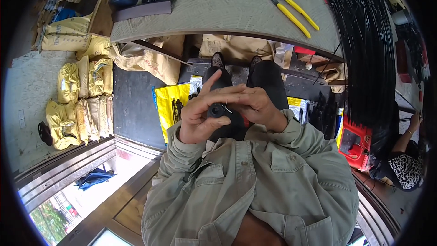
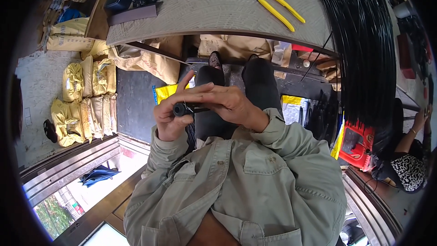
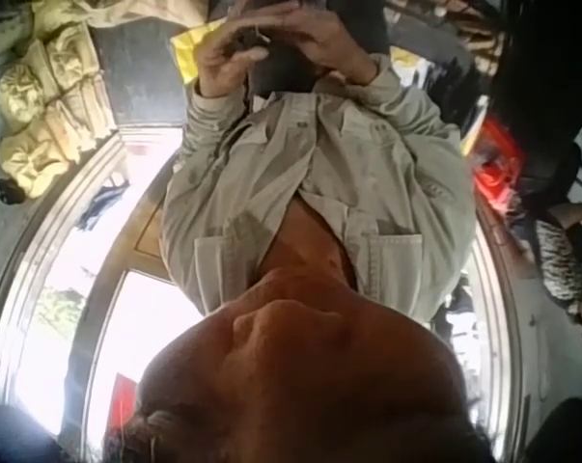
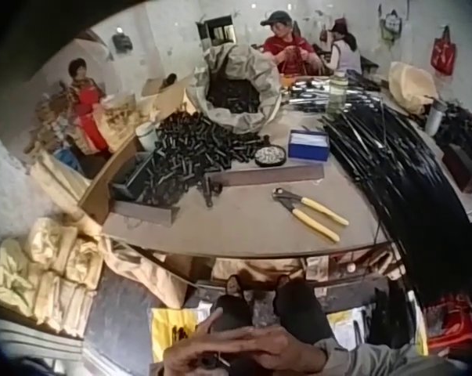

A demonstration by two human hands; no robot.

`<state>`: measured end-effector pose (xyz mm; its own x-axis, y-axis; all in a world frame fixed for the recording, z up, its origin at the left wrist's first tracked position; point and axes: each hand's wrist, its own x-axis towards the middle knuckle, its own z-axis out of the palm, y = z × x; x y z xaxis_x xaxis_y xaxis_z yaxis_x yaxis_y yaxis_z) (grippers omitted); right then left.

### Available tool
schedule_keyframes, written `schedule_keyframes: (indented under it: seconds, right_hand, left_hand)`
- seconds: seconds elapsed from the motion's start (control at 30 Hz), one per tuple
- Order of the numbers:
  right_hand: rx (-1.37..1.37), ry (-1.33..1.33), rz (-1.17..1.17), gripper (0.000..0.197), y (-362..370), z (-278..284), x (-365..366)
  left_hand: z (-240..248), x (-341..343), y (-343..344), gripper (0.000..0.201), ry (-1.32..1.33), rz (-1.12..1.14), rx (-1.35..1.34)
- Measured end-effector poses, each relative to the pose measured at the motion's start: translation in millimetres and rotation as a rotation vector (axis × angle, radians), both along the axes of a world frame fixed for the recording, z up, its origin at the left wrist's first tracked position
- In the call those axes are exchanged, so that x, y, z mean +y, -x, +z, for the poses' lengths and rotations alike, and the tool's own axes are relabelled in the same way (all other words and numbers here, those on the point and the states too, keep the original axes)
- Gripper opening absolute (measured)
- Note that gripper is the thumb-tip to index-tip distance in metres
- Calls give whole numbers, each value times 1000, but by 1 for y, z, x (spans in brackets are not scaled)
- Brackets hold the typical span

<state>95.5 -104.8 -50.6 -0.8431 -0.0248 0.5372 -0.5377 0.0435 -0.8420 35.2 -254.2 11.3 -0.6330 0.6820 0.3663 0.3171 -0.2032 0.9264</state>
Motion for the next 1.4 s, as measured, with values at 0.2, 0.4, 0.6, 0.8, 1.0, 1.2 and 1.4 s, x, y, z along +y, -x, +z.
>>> schedule_keyframes:
  seconds: [0.2,0.4,0.6,0.8,1.0,1.2,1.4]
  right_hand:
    - [-61,-189,94,24,15,16,28]
    - [-211,-1114,-1035,22,64,52,129]
    - [-98,-1331,-1013,24,84,26,148]
    - [-431,-139,-575,16,42,56,126]
    - [59,-1163,-466,25,5,130,35]
    - [621,-1592,-789,23,1,126,37]
    - [570,-1580,-837,21,-12,105,24]
  left_hand:
    - [-11,-2,8,41,-73,40,52]
    - [-14,3,-8,45,-299,154,-275]
    - [-6,-7,-17,63,-286,218,-381]
    - [-16,-15,-2,57,-285,93,-218]
    - [-17,-18,-12,61,-199,115,-310]
    - [-15,-8,-21,62,-10,418,-153]
    - [-21,-6,-24,62,-113,419,-201]
